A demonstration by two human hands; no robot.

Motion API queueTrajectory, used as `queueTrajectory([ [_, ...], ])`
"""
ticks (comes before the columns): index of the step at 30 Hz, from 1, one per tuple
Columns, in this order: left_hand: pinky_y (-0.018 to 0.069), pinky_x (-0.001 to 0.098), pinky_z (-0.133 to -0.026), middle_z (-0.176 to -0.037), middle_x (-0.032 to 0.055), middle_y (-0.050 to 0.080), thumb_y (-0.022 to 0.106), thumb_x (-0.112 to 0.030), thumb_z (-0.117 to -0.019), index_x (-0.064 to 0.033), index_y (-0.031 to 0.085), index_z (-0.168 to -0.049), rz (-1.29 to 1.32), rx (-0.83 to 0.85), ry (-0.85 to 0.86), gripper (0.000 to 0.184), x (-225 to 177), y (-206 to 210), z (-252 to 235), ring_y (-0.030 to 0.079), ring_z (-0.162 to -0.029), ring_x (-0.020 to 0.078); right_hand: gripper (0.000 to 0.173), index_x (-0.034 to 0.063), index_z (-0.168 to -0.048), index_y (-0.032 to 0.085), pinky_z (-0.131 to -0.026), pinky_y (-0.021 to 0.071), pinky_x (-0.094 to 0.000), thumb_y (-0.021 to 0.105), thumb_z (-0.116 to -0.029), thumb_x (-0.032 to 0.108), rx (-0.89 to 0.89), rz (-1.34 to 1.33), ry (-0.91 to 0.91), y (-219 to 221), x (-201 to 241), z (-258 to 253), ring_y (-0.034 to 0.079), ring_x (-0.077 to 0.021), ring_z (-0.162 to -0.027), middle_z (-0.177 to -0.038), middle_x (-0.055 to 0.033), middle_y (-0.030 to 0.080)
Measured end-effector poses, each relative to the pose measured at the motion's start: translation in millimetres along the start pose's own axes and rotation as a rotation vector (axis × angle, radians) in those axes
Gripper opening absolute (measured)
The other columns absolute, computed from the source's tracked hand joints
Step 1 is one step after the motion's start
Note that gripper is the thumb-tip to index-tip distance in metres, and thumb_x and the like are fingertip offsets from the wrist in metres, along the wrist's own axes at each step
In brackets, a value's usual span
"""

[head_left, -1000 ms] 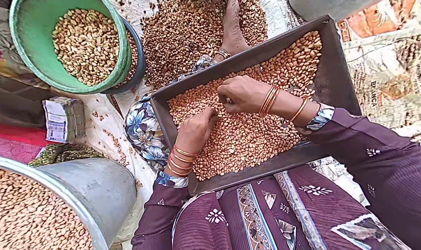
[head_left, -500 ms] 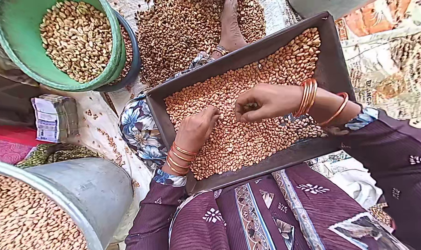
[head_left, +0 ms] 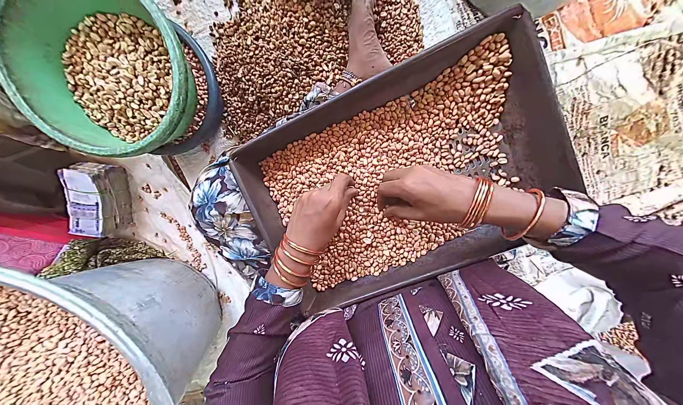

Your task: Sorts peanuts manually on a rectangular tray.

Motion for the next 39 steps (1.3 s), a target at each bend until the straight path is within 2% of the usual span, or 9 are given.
queueTrajectory([
  [6, 0.0446, 0.0161, -0.052, -0.069, -0.0061, 0.058, 0.054, -0.018, -0.1059, -0.0069, 0.064, -0.110, 0.730, -0.177, -0.207, 0.016, 34.1, -19.9, 4.9, 0.051, -0.053, 0.0001, 0.004, 0.0138, -0.095, 0.067, -0.059, 0.0508, -0.0250, 0.067, -0.0931, 0.018, 0.068, -0.300, 0.220, -18.8, -17.7, -10.6, 0.061, -0.0020, -0.064, -0.078, 0.0064, 0.067],
  [12, 0.0338, 0.0157, -0.042, -0.062, -0.0085, 0.051, 0.045, -0.041, -0.1075, -0.0225, 0.058, -0.075, 1.455, -0.265, -0.166, 0.040, 44.9, -37.4, 25.4, 0.041, -0.045, 0.0020, 0.015, 0.0086, -0.100, 0.076, -0.079, 0.0534, -0.0392, 0.063, -0.0969, 0.015, -0.044, -0.067, 0.098, -28.7, -1.7, -40.7, 0.065, -0.0186, -0.086, -0.093, -0.0067, 0.068],
  [18, 0.0412, 0.0145, -0.048, -0.064, -0.0082, 0.056, 0.054, -0.021, -0.1058, -0.0101, 0.071, -0.095, 0.615, -0.092, -0.220, 0.023, 44.1, -47.4, 52.5, 0.047, -0.050, -0.0019, 0.014, 0.0040, -0.102, 0.076, -0.084, 0.0538, -0.0465, 0.068, -0.0972, 0.014, 0.105, 0.114, 0.104, -0.9, 9.1, -71.9, 0.067, -0.0303, -0.094, -0.102, -0.0148, 0.067],
  [22, 0.0543, 0.0493, -0.056, -0.074, 0.0098, 0.068, 0.058, -0.028, -0.1046, -0.0076, 0.066, -0.119, -0.014, 0.097, -0.223, 0.027, 32.3, -24.0, 64.4, 0.067, -0.060, 0.0292, 0.014, 0.0048, -0.101, 0.076, -0.082, 0.0532, -0.0467, 0.068, -0.0970, 0.015, 0.142, 0.080, 0.089, 0.9, 5.8, -75.9, 0.066, -0.0284, -0.092, -0.099, -0.0127, 0.067],
  [27, 0.0528, 0.0532, -0.054, -0.073, 0.0148, 0.067, 0.056, -0.025, -0.1052, -0.0044, 0.065, -0.116, -0.145, 0.085, -0.224, 0.025, 29.5, -14.0, 61.2, 0.068, -0.062, 0.0369, 0.011, 0.0125, -0.096, 0.067, -0.064, 0.0469, -0.0350, 0.060, -0.0950, 0.022, 0.127, -0.130, 0.160, -17.0, -4.9, -65.4, 0.059, -0.0105, -0.071, -0.080, 0.0011, 0.062],
  [29, 0.0550, 0.0515, -0.058, -0.076, 0.0137, 0.069, 0.056, -0.025, -0.1057, -0.0043, 0.066, -0.115, -0.018, 0.068, -0.240, 0.025, 33.3, -18.1, 59.0, 0.070, -0.064, 0.0333, 0.009, 0.0146, -0.098, 0.066, -0.064, 0.0467, -0.0339, 0.060, -0.0947, 0.019, 0.164, -0.184, 0.194, -19.9, -0.5, -57.1, 0.059, -0.0080, -0.071, -0.080, 0.0034, 0.063],
  [33, 0.0395, 0.0127, -0.044, -0.063, -0.0082, 0.055, 0.059, -0.017, -0.1032, -0.0129, 0.061, -0.110, 0.891, -0.111, -0.247, 0.008, 34.3, -39.6, 58.2, 0.044, -0.045, -0.0020, 0.011, 0.0079, -0.100, 0.073, -0.071, 0.0534, -0.0377, 0.067, -0.0923, 0.013, 0.147, -0.114, 0.031, -2.7, 19.7, -46.2, 0.064, -0.0159, -0.078, -0.089, -0.0040, 0.068],
  [36, 0.0379, 0.0124, -0.045, -0.067, -0.0114, 0.053, 0.062, -0.033, -0.0999, -0.0221, 0.063, -0.098, 1.441, -0.120, -0.171, 0.011, 27.8, -43.9, 56.8, 0.044, -0.049, -0.0030, 0.012, 0.0035, -0.101, 0.072, -0.077, 0.0547, -0.0428, 0.063, -0.0985, 0.011, 0.128, 0.079, 0.016, 12.4, 26.1, -42.3, 0.067, -0.0267, -0.087, -0.097, -0.0126, 0.065],
  [39, 0.0380, 0.0129, -0.047, -0.071, -0.0110, 0.058, 0.059, -0.045, -0.1009, -0.0209, 0.068, -0.085, 1.483, -0.075, -0.132, 0.030, 19.4, -35.1, 57.0, 0.046, -0.052, -0.0027, 0.012, 0.0018, -0.098, 0.071, -0.078, 0.0550, -0.0441, 0.063, -0.0995, 0.011, 0.154, 0.149, 0.035, 16.9, 29.0, -42.5, 0.067, -0.0304, -0.089, -0.099, -0.0155, 0.065],
])
Point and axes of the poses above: each hand's wrist, its own z-axis away from the middle knuckle, its own y-axis out of the palm, x = y × z, the point moved 9 cm from there along -z, towards the middle knuckle
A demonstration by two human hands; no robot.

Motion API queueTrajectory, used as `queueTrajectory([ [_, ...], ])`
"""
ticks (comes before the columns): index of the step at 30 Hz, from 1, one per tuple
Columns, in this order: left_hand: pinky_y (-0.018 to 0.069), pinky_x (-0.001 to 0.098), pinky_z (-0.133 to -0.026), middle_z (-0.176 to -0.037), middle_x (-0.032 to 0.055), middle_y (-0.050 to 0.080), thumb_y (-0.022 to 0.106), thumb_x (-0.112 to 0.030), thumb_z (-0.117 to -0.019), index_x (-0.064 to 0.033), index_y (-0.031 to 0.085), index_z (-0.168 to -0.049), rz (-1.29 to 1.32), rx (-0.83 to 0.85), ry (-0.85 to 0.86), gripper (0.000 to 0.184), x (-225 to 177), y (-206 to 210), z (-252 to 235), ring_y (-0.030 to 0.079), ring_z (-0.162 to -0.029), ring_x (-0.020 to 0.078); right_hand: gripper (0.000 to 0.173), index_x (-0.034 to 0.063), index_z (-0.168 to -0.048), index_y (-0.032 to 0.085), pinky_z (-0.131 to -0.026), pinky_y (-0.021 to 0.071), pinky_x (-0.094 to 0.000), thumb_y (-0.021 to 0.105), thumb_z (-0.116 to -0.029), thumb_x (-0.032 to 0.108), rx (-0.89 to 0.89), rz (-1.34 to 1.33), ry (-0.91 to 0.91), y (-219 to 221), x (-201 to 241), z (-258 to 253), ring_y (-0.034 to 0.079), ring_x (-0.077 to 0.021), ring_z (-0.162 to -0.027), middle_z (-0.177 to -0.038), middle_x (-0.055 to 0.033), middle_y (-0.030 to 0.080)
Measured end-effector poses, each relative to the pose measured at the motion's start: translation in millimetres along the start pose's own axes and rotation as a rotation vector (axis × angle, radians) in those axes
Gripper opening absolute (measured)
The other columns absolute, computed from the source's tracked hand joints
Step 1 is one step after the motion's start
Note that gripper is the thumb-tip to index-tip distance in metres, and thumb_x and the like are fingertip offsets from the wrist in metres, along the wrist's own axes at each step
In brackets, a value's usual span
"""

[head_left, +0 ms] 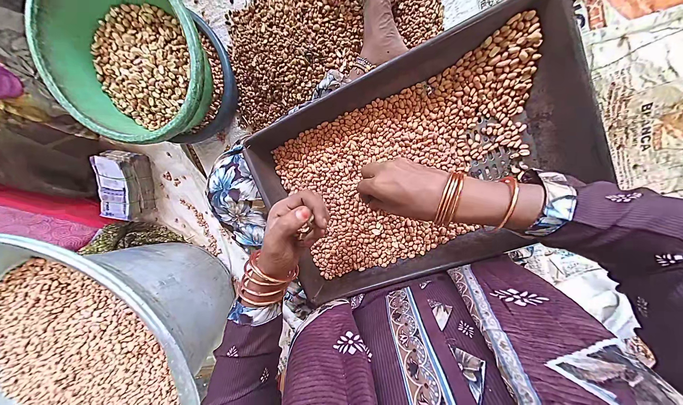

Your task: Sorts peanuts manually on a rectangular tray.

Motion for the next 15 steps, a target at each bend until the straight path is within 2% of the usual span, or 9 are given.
queueTrajectory([
  [1, 0.0391, 0.0118, -0.049, -0.068, -0.0127, 0.059, 0.058, -0.045, -0.1028, -0.0201, 0.069, -0.084, -0.107, 0.007, -0.007, 0.033, 5.1, 3.9, 0.7, 0.047, -0.053, -0.0050, 0.012, 0.0013, -0.097, 0.071, -0.077, 0.0548, -0.0441, 0.063, -0.0994, 0.011, 0.004, 0.001, 0.001, -0.8, 0.2, 0.0, 0.067, -0.0302, -0.088, -0.099, -0.0155, 0.065],
  [3, 0.0424, 0.0101, -0.053, -0.066, -0.0122, 0.061, 0.057, -0.031, -0.1054, -0.0127, 0.073, -0.087, -0.378, 0.036, 0.022, 0.030, 12.5, 16.4, 1.8, 0.049, -0.054, -0.0079, 0.011, 0.0015, -0.096, 0.071, -0.076, 0.0543, -0.0440, 0.065, -0.0979, 0.011, 0.005, -0.038, 0.001, -3.7, -3.3, 0.2, 0.067, -0.0281, -0.085, -0.096, -0.0136, 0.065],
  [5, 0.0487, 0.0141, -0.059, -0.076, -0.0014, 0.069, 0.058, -0.015, -0.1034, -0.0022, 0.076, -0.095, -0.697, 0.094, 0.114, 0.024, 17.2, 33.2, 3.1, 0.057, -0.061, -0.0028, 0.011, 0.0031, -0.094, 0.071, -0.071, 0.0524, -0.0416, 0.066, -0.0943, 0.013, 0.003, -0.112, -0.010, -8.2, -10.3, 1.1, 0.066, -0.0228, -0.079, -0.088, -0.0093, 0.066],
  [6, 0.0542, 0.0181, -0.066, -0.084, 0.0028, 0.074, 0.059, -0.015, -0.1030, -0.0023, 0.076, -0.100, -0.867, 0.130, 0.156, 0.022, 20.1, 41.8, 4.4, 0.064, -0.068, 0.0016, 0.009, 0.0058, -0.094, 0.070, -0.068, 0.0511, -0.0393, 0.065, -0.0938, 0.014, 0.029, -0.149, 0.005, -9.5, -13.9, 2.3, 0.064, -0.0187, -0.076, -0.083, -0.0054, 0.065],
  [7, 0.0569, 0.0243, -0.068, -0.087, 0.0054, 0.075, 0.059, -0.018, -0.1038, -0.0035, 0.074, -0.106, -1.008, 0.157, 0.187, 0.021, 24.8, 48.5, 6.2, 0.069, -0.072, 0.0076, 0.006, 0.0087, -0.092, 0.069, -0.065, 0.0497, -0.0366, 0.065, -0.0926, 0.014, 0.041, -0.180, 0.011, -10.7, -16.5, 4.0, 0.062, -0.0151, -0.072, -0.079, -0.0020, 0.064],
  [8, 0.0576, 0.0306, -0.065, -0.084, 0.0068, 0.074, 0.058, -0.022, -0.1047, -0.0035, 0.072, -0.110, -1.121, 0.168, 0.204, 0.023, 29.9, 53.3, 8.2, 0.070, -0.069, 0.0137, 0.006, 0.0103, -0.092, 0.071, -0.065, 0.0497, -0.0353, 0.065, -0.0929, 0.012, 0.046, -0.200, 0.000, -10.7, -16.7, 6.0, 0.062, -0.0136, -0.073, -0.079, -0.0007, 0.065],
  [10, 0.0558, 0.0378, -0.055, -0.074, 0.0074, 0.070, 0.058, -0.027, -0.1045, -0.0025, 0.069, -0.114, -1.301, 0.162, 0.216, 0.028, 39.6, 59.4, 12.8, 0.068, -0.061, 0.0217, 0.011, 0.0096, -0.097, 0.076, -0.074, 0.0543, -0.0385, 0.065, -0.0948, 0.010, 0.049, -0.206, -0.041, -5.5, -13.4, 11.6, 0.066, -0.0173, -0.082, -0.089, -0.0040, 0.068],
  [12, 0.0543, 0.0385, -0.052, -0.068, 0.0079, 0.067, 0.058, -0.027, -0.1036, -0.0007, 0.069, -0.115, -1.431, 0.146, 0.233, 0.031, 47.0, 63.7, 16.9, 0.067, -0.057, 0.0244, 0.011, 0.0072, -0.101, 0.076, -0.079, 0.0550, -0.0402, 0.069, -0.0954, 0.012, 0.042, -0.185, -0.058, 1.9, -7.8, 17.2, 0.067, -0.0213, -0.088, -0.096, -0.0084, 0.069],
  [15, 0.0531, 0.0371, -0.050, -0.068, 0.0092, 0.067, 0.058, -0.022, -0.1031, 0.0005, 0.072, -0.111, -1.529, 0.112, 0.267, 0.028, 53.0, 68.2, 20.7, 0.066, -0.055, 0.0252, 0.013, 0.0029, -0.101, 0.073, -0.076, 0.0553, -0.0413, 0.074, -0.0916, 0.012, 0.013, -0.130, -0.047, 11.9, -0.3, 21.7, 0.067, -0.0257, -0.086, -0.098, -0.0128, 0.066],
])
Point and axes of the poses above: each hand's wrist, its own z-axis away from the middle knuckle, its own y-axis out of the palm, x = y × z, the point moved 9 cm from there along -z, towards the middle knuckle
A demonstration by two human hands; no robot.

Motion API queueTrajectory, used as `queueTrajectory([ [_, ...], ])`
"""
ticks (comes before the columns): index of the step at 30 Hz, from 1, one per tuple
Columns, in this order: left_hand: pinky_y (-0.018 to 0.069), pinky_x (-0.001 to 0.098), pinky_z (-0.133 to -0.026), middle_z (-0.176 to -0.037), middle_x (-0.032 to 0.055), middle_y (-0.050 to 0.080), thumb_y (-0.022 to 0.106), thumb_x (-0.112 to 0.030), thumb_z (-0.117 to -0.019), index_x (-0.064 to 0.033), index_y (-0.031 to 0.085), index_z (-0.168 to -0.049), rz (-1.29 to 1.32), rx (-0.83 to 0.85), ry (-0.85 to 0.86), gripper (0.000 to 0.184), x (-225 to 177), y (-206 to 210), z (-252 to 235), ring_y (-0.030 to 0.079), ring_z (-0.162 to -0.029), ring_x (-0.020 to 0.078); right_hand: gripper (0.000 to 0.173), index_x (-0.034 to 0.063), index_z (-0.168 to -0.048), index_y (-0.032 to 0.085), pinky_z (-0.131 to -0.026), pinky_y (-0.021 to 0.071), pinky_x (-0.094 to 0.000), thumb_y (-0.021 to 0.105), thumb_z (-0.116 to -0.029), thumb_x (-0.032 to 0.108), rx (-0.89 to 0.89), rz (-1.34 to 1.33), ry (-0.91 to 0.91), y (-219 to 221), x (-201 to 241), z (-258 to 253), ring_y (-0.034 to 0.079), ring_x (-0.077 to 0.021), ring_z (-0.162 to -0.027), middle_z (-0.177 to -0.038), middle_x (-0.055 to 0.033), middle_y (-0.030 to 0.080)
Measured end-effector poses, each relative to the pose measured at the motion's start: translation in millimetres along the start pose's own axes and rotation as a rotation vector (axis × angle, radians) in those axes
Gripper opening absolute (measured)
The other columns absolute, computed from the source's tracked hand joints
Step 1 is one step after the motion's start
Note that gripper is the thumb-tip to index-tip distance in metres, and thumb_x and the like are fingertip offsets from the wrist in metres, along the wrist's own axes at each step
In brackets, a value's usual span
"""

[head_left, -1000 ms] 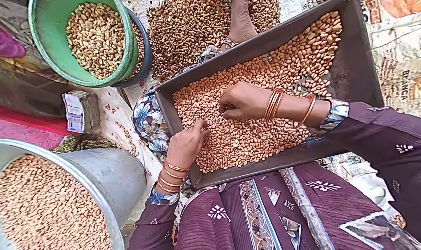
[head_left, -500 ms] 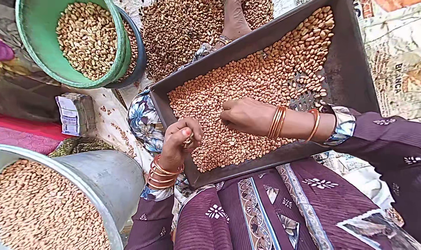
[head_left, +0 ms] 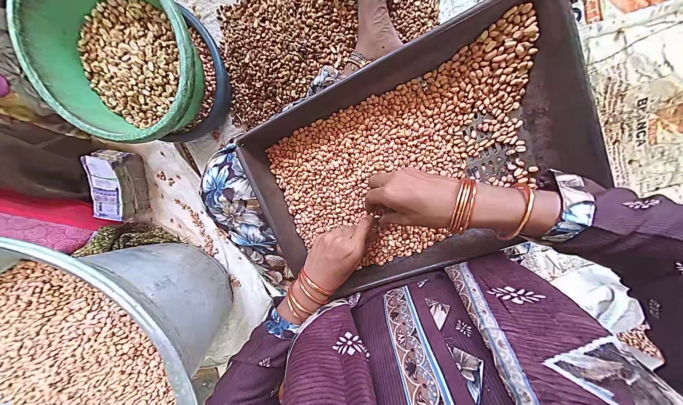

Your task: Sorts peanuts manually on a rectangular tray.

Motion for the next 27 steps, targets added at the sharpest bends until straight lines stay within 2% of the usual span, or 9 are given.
queueTrajectory([
  [5, 0.0511, 0.0377, -0.047, -0.068, 0.0089, 0.067, 0.057, -0.017, -0.1012, -0.0009, 0.072, -0.107, -0.015, -0.030, -0.030, 0.023, -0.5, 0.8, -0.5, 0.065, -0.054, 0.0250, 0.010, 0.0012, -0.096, 0.071, -0.071, 0.0547, -0.0426, 0.072, -0.0920, 0.010, -0.023, 0.062, 0.000, 3.4, 5.5, -0.5, 0.068, -0.0279, -0.083, -0.094, -0.0134, 0.066],
  [8, 0.0554, 0.0395, -0.052, -0.073, 0.0087, 0.070, 0.055, -0.016, -0.1018, -0.0020, 0.070, -0.107, 0.119, -0.027, -0.085, 0.021, 7.9, -1.0, -1.4, 0.069, -0.060, 0.0241, 0.011, 0.0010, -0.094, 0.070, -0.071, 0.0539, -0.0429, 0.067, -0.0950, 0.012, -0.002, 0.067, 0.028, 4.7, 4.4, -0.6, 0.067, -0.0276, -0.083, -0.092, -0.0131, 0.066],
  [10, 0.0574, 0.0352, -0.059, -0.078, 0.0069, 0.071, 0.056, -0.017, -0.1026, -0.0024, 0.069, -0.112, 0.358, -0.007, -0.186, 0.022, 22.8, -8.3, -2.1, 0.069, -0.063, 0.0176, 0.011, 0.0009, -0.092, 0.068, -0.069, 0.0532, -0.0425, 0.065, -0.0946, 0.011, -0.018, 0.071, 0.018, 5.5, 5.4, -0.7, 0.067, -0.0271, -0.080, -0.088, -0.0127, 0.065],
  [12, 0.0490, 0.0211, -0.053, -0.072, -0.0009, 0.064, 0.056, -0.016, -0.1021, -0.0049, 0.066, -0.112, 0.766, -0.049, -0.313, 0.018, 45.3, -18.7, -0.5, 0.056, -0.055, 0.0041, 0.009, 0.0012, -0.094, 0.069, -0.070, 0.0534, -0.0423, 0.065, -0.0936, 0.010, -0.020, 0.071, 0.017, 5.8, 6.0, -0.9, 0.067, -0.0269, -0.080, -0.088, -0.0123, 0.065],
  [14, 0.0407, 0.0128, -0.047, -0.064, -0.0107, 0.055, 0.056, -0.026, -0.1019, -0.0171, 0.061, -0.104, 1.243, -0.152, -0.360, 0.011, 65.1, -30.3, 1.0, 0.046, -0.048, -0.0038, 0.007, 0.0021, -0.092, 0.068, -0.067, 0.0523, -0.0421, 0.066, -0.0917, 0.009, -0.019, 0.050, 0.014, 6.3, 5.4, -2.4, 0.066, -0.0262, -0.077, -0.085, -0.0113, 0.064],
  [18, 0.0378, 0.0163, -0.043, -0.066, -0.0063, 0.054, 0.051, -0.035, -0.1004, -0.0194, 0.061, -0.085, 1.641, -0.339, -0.213, 0.024, 93.0, -65.3, -5.3, 0.045, -0.047, 0.0025, 0.008, 0.0082, -0.095, 0.069, -0.069, 0.0531, -0.0408, 0.070, -0.0882, 0.012, 0.053, -0.053, 0.060, 4.9, -3.8, -8.4, 0.065, -0.0195, -0.077, -0.084, -0.0045, 0.067],
  [22, 0.0306, 0.0139, -0.038, -0.057, -0.0078, 0.044, 0.038, -0.034, -0.1111, -0.0199, 0.053, -0.076, 1.357, -0.418, -0.393, 0.040, 110.4, -75.2, 2.4, 0.036, -0.040, 0.0014, 0.008, 0.0122, -0.095, 0.072, -0.062, 0.0496, -0.0272, 0.074, -0.0886, 0.014, 0.101, -0.339, 0.072, -20.2, -7.8, -6.1, 0.061, -0.0055, -0.068, -0.079, 0.0041, 0.067],
  [25, 0.0350, 0.0160, -0.042, -0.056, -0.0057, 0.046, 0.040, -0.030, -0.1123, -0.0117, 0.062, -0.100, 0.682, -0.259, -0.488, 0.031, 112.0, -79.2, -4.2, 0.040, -0.043, 0.0025, 0.009, 0.0104, -0.095, 0.064, -0.052, 0.0437, -0.0180, 0.058, -0.0900, 0.007, 0.027, -0.696, 0.042, -46.7, -14.6, 3.2, 0.055, -0.0015, -0.060, -0.075, 0.0044, 0.062],
  [27, 0.0419, 0.0273, -0.046, -0.062, 0.0002, 0.053, 0.045, -0.028, -0.1109, -0.0096, 0.063, -0.118, 0.304, -0.144, -0.485, 0.027, 108.4, -74.7, -14.0, 0.048, -0.047, 0.0107, 0.012, 0.0118, -0.096, 0.064, -0.048, 0.0397, -0.0201, 0.052, -0.0938, 0.012, 0.028, -0.672, 0.134, -50.2, -21.9, 9.3, 0.051, -0.0031, -0.055, -0.072, 0.0040, 0.059],
])
Point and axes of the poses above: each hand's wrist, its own z-axis away from the middle knuckle, its own y-axis out of the palm, x = y × z, the point moved 9 cm from there along -z, towards the middle knuckle
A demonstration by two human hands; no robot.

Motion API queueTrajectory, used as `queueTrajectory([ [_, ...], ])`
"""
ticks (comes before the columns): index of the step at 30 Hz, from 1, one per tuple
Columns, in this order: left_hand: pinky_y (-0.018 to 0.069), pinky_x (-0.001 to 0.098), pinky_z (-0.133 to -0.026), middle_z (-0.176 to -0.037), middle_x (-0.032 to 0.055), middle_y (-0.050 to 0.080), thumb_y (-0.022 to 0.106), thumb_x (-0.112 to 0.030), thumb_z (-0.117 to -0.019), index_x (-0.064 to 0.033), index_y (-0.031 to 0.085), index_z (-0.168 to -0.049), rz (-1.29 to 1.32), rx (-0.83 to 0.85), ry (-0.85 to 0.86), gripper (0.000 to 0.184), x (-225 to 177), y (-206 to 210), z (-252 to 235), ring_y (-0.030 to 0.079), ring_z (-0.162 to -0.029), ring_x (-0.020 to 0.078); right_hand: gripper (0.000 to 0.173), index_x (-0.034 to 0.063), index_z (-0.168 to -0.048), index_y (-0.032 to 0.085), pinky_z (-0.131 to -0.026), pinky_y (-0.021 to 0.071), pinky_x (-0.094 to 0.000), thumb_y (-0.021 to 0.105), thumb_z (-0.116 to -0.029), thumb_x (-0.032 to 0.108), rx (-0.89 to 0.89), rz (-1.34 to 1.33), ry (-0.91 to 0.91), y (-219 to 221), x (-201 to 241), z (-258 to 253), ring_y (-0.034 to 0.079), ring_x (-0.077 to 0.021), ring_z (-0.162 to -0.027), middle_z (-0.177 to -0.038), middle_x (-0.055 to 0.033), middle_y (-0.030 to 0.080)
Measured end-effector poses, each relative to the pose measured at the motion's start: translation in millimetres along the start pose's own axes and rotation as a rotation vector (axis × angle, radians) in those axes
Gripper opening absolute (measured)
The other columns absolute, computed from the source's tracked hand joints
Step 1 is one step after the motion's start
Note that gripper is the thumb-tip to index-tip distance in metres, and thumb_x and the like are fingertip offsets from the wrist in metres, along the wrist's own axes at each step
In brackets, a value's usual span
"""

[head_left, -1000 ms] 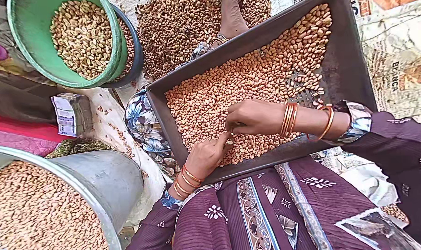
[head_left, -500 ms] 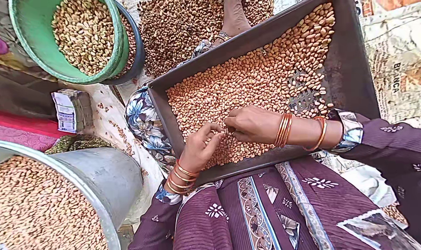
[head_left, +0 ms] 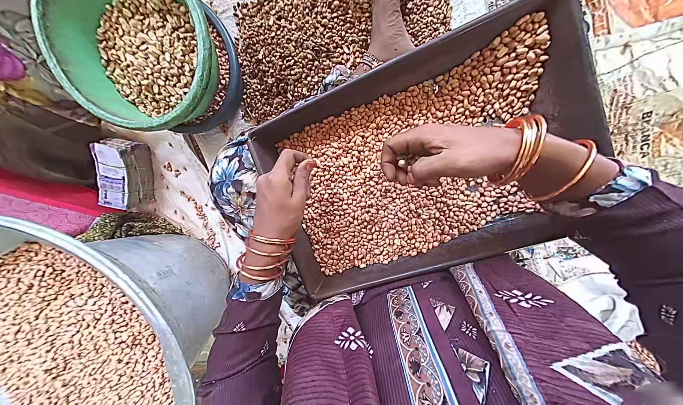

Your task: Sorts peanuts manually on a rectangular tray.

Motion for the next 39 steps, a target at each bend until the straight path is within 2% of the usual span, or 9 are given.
queueTrajectory([
  [3, 0.0518, 0.0481, -0.055, -0.075, 0.0144, 0.065, 0.049, -0.020, -0.1092, -0.0045, 0.059, -0.126, -0.242, 0.036, 0.040, 0.025, -8.4, 14.6, -8.6, 0.064, -0.060, 0.0304, 0.018, 0.0129, -0.089, 0.068, -0.052, 0.0405, -0.0266, 0.059, -0.1012, 0.022, 0.000, 0.322, 0.076, 7.2, -11.4, -0.4, 0.050, -0.0049, -0.055, -0.065, 0.0052, 0.055],
  [5, 0.0520, 0.0529, -0.056, -0.077, 0.0176, 0.066, 0.049, -0.019, -0.1090, -0.0038, 0.059, -0.127, -0.319, 0.072, 0.066, 0.025, -14.1, 21.2, -10.6, 0.065, -0.063, 0.0366, 0.019, 0.0124, -0.088, 0.069, -0.055, 0.0425, -0.0298, 0.061, -0.1021, 0.023, 0.065, 0.412, 0.086, 18.2, -19.8, -2.8, 0.052, -0.0068, -0.057, -0.065, 0.0042, 0.056],
  [10, 0.0540, 0.0547, -0.065, -0.082, 0.0199, 0.069, 0.049, -0.017, -0.1087, -0.0051, 0.062, -0.128, -0.366, 0.216, 0.114, 0.025, -19.6, 29.3, -8.4, 0.069, -0.071, 0.0397, 0.017, 0.0102, -0.093, 0.071, -0.056, 0.0440, -0.0305, 0.063, -0.1020, 0.023, 0.082, 0.388, 0.084, 23.9, -22.0, -4.7, 0.053, -0.0079, -0.057, -0.066, 0.0029, 0.058],
  [19, 0.0536, 0.0527, -0.060, -0.079, 0.0187, 0.068, 0.052, -0.020, -0.1078, -0.0039, 0.062, -0.128, -0.433, 0.246, 0.189, 0.028, -22.0, 38.5, -7.2, 0.068, -0.068, 0.0388, 0.016, 0.0112, -0.093, 0.070, -0.060, 0.0467, -0.0339, 0.061, -0.1026, 0.022, 0.101, 0.516, 0.106, 25.5, -20.0, -12.0, 0.056, -0.0110, -0.062, -0.070, 0.0017, 0.059],
  [25, 0.0534, 0.0512, -0.058, -0.074, 0.0178, 0.064, 0.050, -0.024, -0.1087, -0.0016, 0.061, -0.116, -0.473, 0.249, 0.122, 0.026, -15.9, 41.1, -5.1, 0.067, -0.064, 0.0374, 0.014, 0.0111, -0.094, 0.071, -0.069, 0.0525, -0.0406, 0.062, -0.1002, 0.019, 0.086, 0.681, 0.105, 23.1, -17.4, -21.8, 0.064, -0.0170, -0.076, -0.083, -0.0019, 0.066],
  [29, 0.0511, 0.0423, -0.055, -0.071, 0.0126, 0.061, 0.048, -0.024, -0.1102, -0.0033, 0.061, -0.113, -0.182, 0.171, 0.059, 0.025, -7.7, 17.0, -16.6, 0.060, -0.057, 0.0263, 0.009, 0.0068, -0.093, 0.071, -0.071, 0.0536, -0.0461, 0.065, -0.0978, 0.010, 0.140, 0.852, 0.199, 24.0, -8.6, -24.6, 0.066, -0.0248, -0.080, -0.084, -0.0075, 0.067],
  [32, 0.0393, 0.0202, -0.052, -0.062, -0.0082, 0.047, 0.042, -0.026, -0.1111, -0.0091, 0.065, -0.102, 0.183, 0.040, -0.015, 0.029, 9.3, -1.2, -39.3, 0.044, -0.051, 0.0019, 0.010, 0.0079, -0.090, 0.067, -0.066, 0.0523, -0.0456, 0.062, -0.0986, 0.008, 0.034, 0.968, 0.191, 14.3, 18.6, -27.8, 0.065, -0.0264, -0.077, -0.083, -0.0077, 0.064],
  [37, 0.0254, 0.0136, -0.036, -0.053, -0.0056, 0.043, 0.034, -0.027, -0.1137, -0.0065, 0.066, -0.106, 0.758, 0.100, -0.173, 0.039, 2.9, 6.6, -19.1, 0.032, -0.038, 0.0010, 0.010, 0.0017, -0.101, 0.066, -0.069, 0.0531, -0.0451, 0.056, -0.1013, 0.003, -0.171, 1.061, -0.047, 18.4, 96.0, -41.5, 0.068, -0.0326, -0.086, -0.095, -0.0156, 0.064],
  [39, 0.0289, 0.0116, -0.040, -0.053, -0.0094, 0.050, 0.034, -0.033, -0.1128, -0.0178, 0.061, -0.082, 0.954, 0.139, -0.300, 0.044, -0.8, 23.6, -10.1, 0.037, -0.040, -0.0028, 0.014, -0.0009, -0.108, 0.068, -0.070, 0.0554, -0.0440, 0.056, -0.1019, 0.004, -0.223, 1.024, -0.187, 32.6, 114.6, -49.8, 0.069, -0.0332, -0.085, -0.098, -0.0176, 0.065],
])
Point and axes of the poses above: each hand's wrist, its own z-axis away from the middle knuckle, its own y-axis out of the palm, x = y × z, the point moved 9 cm from there along -z, towards the middle knuckle
